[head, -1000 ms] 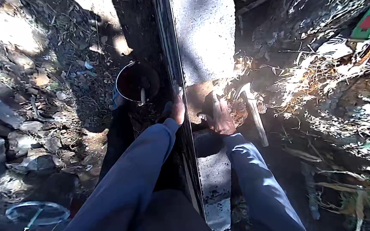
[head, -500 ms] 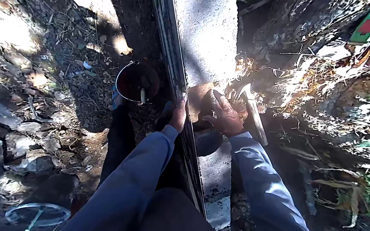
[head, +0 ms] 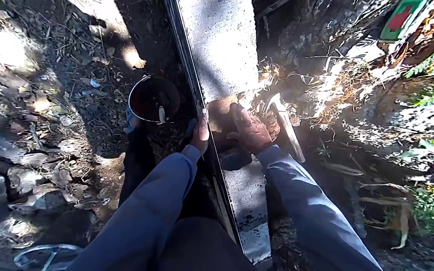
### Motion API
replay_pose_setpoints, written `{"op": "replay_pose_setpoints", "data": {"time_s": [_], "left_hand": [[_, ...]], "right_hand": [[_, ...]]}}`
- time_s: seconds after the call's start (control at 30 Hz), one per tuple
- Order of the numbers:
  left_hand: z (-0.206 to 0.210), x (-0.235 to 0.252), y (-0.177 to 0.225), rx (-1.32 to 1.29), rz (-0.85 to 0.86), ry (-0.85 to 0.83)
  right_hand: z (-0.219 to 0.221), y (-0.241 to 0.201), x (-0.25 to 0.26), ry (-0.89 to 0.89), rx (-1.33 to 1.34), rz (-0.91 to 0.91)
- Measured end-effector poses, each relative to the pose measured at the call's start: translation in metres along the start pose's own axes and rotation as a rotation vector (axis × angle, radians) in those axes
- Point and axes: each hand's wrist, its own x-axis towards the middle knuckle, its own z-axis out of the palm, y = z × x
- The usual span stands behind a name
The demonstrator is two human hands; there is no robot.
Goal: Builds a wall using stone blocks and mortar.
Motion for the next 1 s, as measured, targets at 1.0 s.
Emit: {"op": "replay_pose_setpoints", "data": {"time_s": [1.0], "left_hand": [[-0.202,0.064,-0.115,0.076,-0.201,0.215]], "right_hand": [[0.134,-0.176,0.001,-0.172,0.64,-0.028]]}}
